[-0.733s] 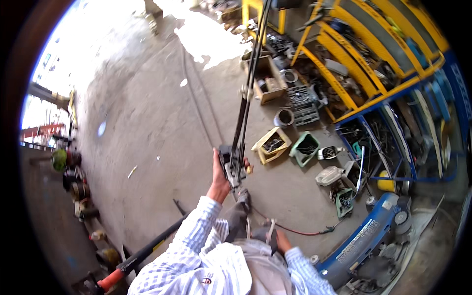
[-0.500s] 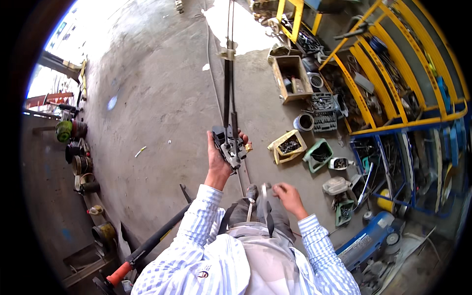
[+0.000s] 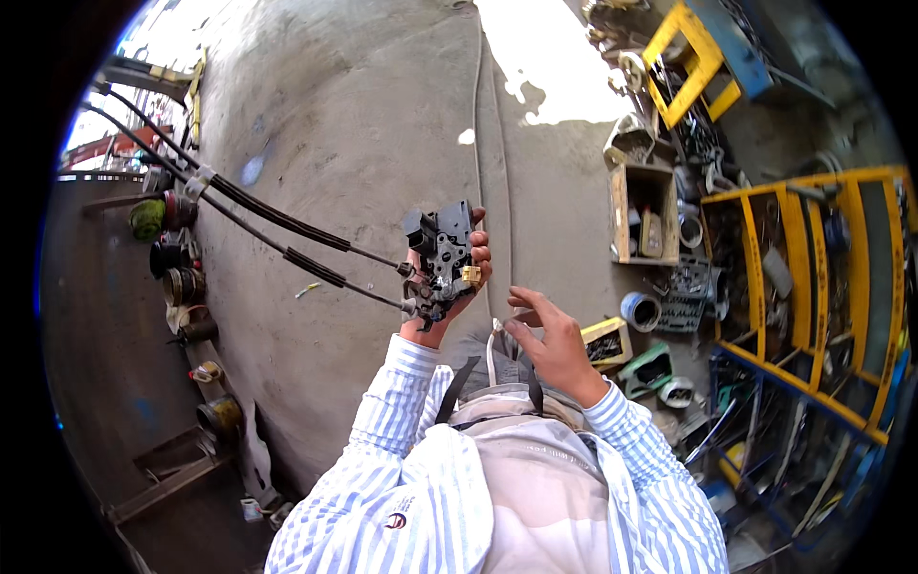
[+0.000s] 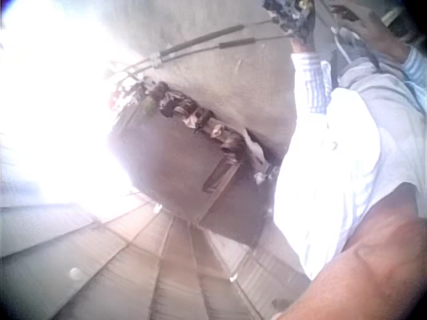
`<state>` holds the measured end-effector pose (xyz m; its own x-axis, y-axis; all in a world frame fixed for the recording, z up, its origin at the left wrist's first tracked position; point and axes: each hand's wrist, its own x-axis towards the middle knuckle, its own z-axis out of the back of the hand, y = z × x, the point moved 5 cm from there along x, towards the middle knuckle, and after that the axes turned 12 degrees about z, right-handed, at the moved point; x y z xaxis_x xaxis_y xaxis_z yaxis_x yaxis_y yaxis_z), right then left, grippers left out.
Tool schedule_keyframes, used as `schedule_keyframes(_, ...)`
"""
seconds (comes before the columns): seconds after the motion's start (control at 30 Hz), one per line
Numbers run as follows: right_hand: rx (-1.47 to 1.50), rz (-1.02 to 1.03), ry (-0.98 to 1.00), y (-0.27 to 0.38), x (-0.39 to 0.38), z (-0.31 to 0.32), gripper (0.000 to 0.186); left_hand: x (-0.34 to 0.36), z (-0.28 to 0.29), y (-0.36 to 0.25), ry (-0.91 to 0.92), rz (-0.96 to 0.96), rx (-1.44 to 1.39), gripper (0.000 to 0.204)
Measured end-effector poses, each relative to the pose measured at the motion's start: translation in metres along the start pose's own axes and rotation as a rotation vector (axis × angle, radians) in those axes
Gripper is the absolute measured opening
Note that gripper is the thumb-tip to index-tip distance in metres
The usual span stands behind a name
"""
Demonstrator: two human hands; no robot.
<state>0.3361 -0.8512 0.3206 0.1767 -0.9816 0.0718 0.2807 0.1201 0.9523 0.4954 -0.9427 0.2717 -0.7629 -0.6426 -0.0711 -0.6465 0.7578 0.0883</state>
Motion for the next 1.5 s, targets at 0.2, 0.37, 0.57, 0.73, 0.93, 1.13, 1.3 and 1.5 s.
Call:
schedule_keyframes(0.2,-0.073,0.327,0.071,0.039,0.225,0.002,0.059,0.085,-0.038,-0.137,-0.035,-0.22,0.054,0.078)
schedule_keyframes(0.37,-0.076,0.373,0.102,0.007,0.416,-0.011,0.048,0.172,-0.032,-0.285,-0.068,-0.301,0.007,0.082)
schedule_keyframes(0.57,-0.052,0.338,0.047,0.018,0.62,0.038,0.052,0.319,-0.098,-0.443,-0.056,-0.214,0.137,0.085)
schedule_keyframes(0.73,-0.099,0.393,-0.052,-0.007,0.775,0.101,0.056,0.473,-0.126,-0.553,0.079,-0.095,0.0,0.082)
schedule_keyframes(0.93,-0.265,0.471,-0.077,-0.036,0.958,0.18,0.035,0.649,-0.16,-0.671,0.159,0.023,0.065,0.084)
schedule_keyframes(1.13,-0.291,0.523,0.018,-0.045,1.142,0.228,0.033,0.773,-0.188,-0.796,0.182,-0.005,0.05,0.087)
schedule_keyframes(1.3,-0.28,0.487,0.046,-0.067,1.302,0.251,0.032,0.872,-0.202,-0.931,0.193,-0.016,0.031,0.092)
schedule_keyframes(1.5,-0.222,0.414,-0.067,-0.095,1.497,0.273,0.036,1.015,-0.215,-1.092,0.217,0.047,0.074,0.094)
